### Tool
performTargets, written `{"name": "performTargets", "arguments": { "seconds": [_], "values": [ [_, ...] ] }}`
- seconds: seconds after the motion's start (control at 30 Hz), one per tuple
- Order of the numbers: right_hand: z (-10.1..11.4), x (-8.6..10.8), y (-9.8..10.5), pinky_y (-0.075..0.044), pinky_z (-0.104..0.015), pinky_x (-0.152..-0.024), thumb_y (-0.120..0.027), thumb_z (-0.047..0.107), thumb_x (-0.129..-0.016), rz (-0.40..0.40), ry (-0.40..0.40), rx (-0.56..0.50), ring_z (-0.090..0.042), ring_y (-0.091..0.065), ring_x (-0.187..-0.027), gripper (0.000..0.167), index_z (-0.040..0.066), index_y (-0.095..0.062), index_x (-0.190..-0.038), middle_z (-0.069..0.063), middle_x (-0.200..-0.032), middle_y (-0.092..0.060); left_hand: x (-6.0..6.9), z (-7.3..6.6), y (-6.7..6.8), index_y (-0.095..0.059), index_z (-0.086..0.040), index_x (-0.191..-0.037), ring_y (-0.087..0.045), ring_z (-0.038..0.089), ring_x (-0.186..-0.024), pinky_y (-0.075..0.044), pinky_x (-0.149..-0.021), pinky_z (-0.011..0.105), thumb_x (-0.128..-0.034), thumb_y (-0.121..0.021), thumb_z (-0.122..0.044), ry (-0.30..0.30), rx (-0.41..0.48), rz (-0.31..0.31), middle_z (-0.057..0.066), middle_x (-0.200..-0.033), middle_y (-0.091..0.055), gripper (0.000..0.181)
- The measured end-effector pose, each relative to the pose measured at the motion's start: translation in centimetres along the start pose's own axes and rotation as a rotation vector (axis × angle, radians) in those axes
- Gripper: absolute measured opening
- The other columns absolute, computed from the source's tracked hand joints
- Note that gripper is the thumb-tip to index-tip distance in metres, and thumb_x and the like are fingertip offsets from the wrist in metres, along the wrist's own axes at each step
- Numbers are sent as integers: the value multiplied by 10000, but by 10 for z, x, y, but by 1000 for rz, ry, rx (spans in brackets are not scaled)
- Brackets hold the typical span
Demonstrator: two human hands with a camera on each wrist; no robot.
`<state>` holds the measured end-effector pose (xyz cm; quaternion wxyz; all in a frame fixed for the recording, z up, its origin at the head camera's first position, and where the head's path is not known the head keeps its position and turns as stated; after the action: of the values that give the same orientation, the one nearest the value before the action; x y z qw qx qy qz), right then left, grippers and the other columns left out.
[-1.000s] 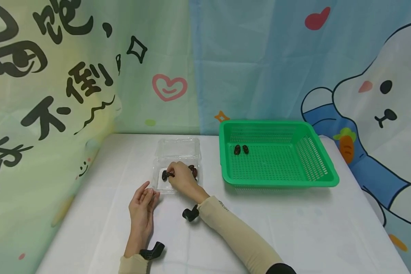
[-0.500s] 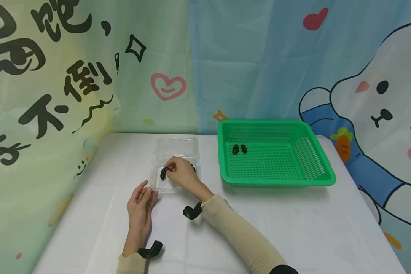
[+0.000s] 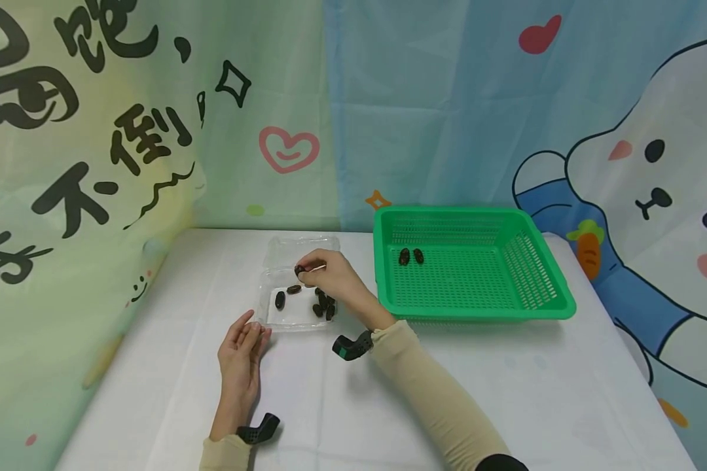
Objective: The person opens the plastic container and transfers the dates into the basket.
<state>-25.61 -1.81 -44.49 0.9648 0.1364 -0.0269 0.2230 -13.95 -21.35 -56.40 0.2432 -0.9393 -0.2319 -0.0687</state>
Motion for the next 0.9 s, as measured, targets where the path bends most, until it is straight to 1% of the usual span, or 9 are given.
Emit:
{"name": "performTargets", "arguments": {
  "seconds": [0.07, 0.17, 0.3, 0.37, 0.43, 0.67, 0.8, 0.9],
  "values": [
    [3, -1, 8, -659, -356, -899, -689, 94, -993, -1, -16, -36, -225, -710, -995, 227, 61, -714, -1216, -135, -1202, -683, 0, 0, 0, -480, 32, -1485, -712, 78, -868, -651, -883, 180, -1034, -587, 28, 1, 4, 3, -26, -1006, -628, 464],
    [7, -1, 22, -664, -319, -907, -688, 71, -994, -4, -39, -95, -276, -718, -1011, 242, 35, -699, -1234, -147, -1204, -678, 0, 0, 0, -477, 33, -1486, -713, 79, -868, -651, -886, 181, -1027, -605, 19, 5, 9, 5, -21, -1013, -628, 477],
    [9, -1, 42, -662, -326, -948, -673, 45, -1002, 6, -56, -151, -340, -711, -1080, 277, -7, -663, -1274, -174, -1245, -655, 0, 0, 0, -480, 22, -1484, -713, 79, -879, -649, -897, 183, -1009, -649, -8, 10, 11, 12, -16, -1029, -625, 505],
    [10, 0, 53, -655, -340, -974, -663, 40, -1007, 9, -66, -165, -335, -707, -1088, 298, -24, -645, -1297, -187, -1277, -637, 0, 1, 0, -480, 20, -1486, -714, 80, -884, -648, -901, 184, -1000, -666, -14, 11, 14, 14, -17, -1036, -624, 521],
    [10, 0, 64, -645, -360, -1007, -655, 38, -1011, 9, -83, -183, -347, -699, -1118, 316, -32, -629, -1318, -192, -1302, -623, 0, 1, -1, -477, 21, -1489, -713, 80, -886, -647, -905, 185, -1008, -654, -13, 12, 13, 16, -20, -1031, -622, 514],
    [2, 4, 102, -572, -404, -1133, -642, 59, -1023, -22, -147, -266, -263, -671, -1172, 333, 0, -602, -1348, -165, -1350, -602, 0, 2, -2, -482, -4, -1491, -695, 67, -907, -643, -935, 201, -1022, -646, -40, 23, -10, 24, -12, -1050, -611, 498],
    [-4, 5, 120, -549, -418, -1161, -640, 64, -1028, -24, -156, -299, -248, -659, -1180, 367, -5, -576, -1383, -160, -1383, -570, -1, 2, 0, -487, 13, -1484, -710, 79, -878, -650, -909, 196, -1031, -615, -7, 11, -11, 13, -19, -1011, -623, 471],
    [-8, 7, 135, -526, -437, -1186, -628, 76, -1039, -26, -150, -308, -284, -645, -1232, 404, -4, -548, -1426, -163, -1414, -546, -1, 1, 1, -487, 23, -1480, -714, 86, -861, -653, -895, 195, -1038, -589, 14, 7, 3, 8, -26, -987, -631, 453]
  ]
}}
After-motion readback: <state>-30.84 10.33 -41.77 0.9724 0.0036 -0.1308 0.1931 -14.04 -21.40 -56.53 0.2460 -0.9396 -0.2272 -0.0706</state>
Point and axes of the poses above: each hand's wrist, its own x-axis away from the middle knuckle, its own y-axis out of the back of the hand, z = x × y, the point moved 4 cm from there along -x, towards the middle knuckle
